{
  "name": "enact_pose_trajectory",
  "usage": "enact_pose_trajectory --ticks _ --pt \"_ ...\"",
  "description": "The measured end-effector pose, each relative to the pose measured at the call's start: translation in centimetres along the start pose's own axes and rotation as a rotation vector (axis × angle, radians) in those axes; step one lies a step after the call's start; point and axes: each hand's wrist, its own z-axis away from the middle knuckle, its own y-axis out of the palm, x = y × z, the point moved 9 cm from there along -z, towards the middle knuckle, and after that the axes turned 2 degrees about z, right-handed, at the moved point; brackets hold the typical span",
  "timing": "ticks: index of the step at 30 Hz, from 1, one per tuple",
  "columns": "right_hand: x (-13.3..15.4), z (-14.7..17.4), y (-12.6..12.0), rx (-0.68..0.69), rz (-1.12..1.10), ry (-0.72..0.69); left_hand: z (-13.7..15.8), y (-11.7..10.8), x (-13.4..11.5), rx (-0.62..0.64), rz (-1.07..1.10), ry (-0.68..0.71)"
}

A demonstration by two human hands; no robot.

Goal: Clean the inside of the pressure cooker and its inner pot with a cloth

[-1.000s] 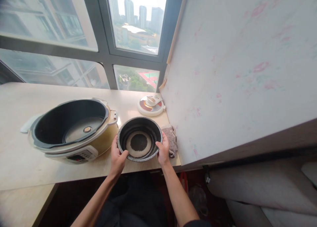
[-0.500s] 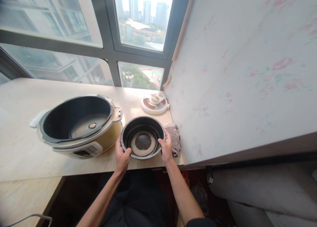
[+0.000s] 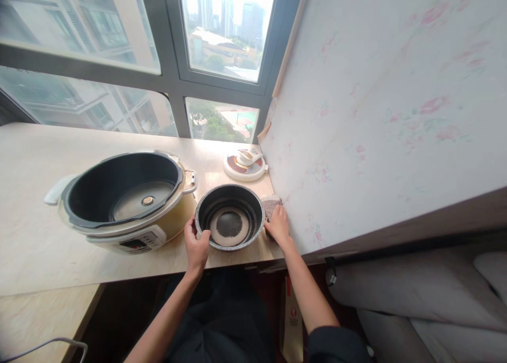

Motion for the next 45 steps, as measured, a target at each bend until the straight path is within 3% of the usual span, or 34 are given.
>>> enact_pose_trajectory --ticks 3,6,9,13,15,18,21,24,29,32,36,38,42,45 --pt "0.6 0.2 0.4 -0.018 0.176 0.017 -0.4 0.2 -0.4 0.017 -0.027 0.0" --pt "0.5 0.2 -0.4 -0.005 0.172 0.051 -0.4 0.4 -0.7 0.043 -0.009 0.012" --pt "-0.6 0.2 -2.3 0.001 -0.031 0.12 -0.2 0.5 -0.9 0.06 0.0 0.033" --pt "-0.5 1.1 -7.3 -0.155 -0.359 0.142 -0.1 0.7 -0.8 0.092 0.01 0.05" --pt "0.9 1.7 -10.0 -0.24 -0.496 0.123 -0.2 0.8 -0.5 0.104 0.024 0.058" --pt "5.0 1.8 -12.5 -0.235 -0.682 0.026 -0.5 1.0 0.1 0.115 0.054 0.062" --pt "11.3 0.5 -11.0 0.012 -0.807 -0.118 -0.6 1.3 0.6 0.116 0.095 0.06" --pt "17.4 0.0 -7.0 0.234 -0.79 -0.264 -0.5 1.5 1.2 0.09 0.198 0.022" --pt "22.8 3.1 0.2 0.622 -0.552 -0.41 -0.5 1.7 2.9 -0.018 0.332 -0.049" --pt "23.4 5.5 1.7 0.879 -0.429 -0.487 -0.5 1.8 3.8 -0.082 0.377 -0.09" --pt "22.4 6.7 1.6 1.133 -0.284 -0.567 -0.3 1.6 3.5 -0.175 0.39 -0.042" --pt "21.6 6.5 1.3 1.139 -0.112 -0.638 -0.4 1.5 3.3 -0.184 0.389 -0.024" --pt "20.7 6.9 1.1 1.074 0.323 -0.818 -1.4 1.7 3.0 -0.059 0.364 -0.021" --pt "19.8 7.6 1.2 1.069 0.619 -0.924 -2.7 0.7 2.6 -0.04 0.318 0.008"
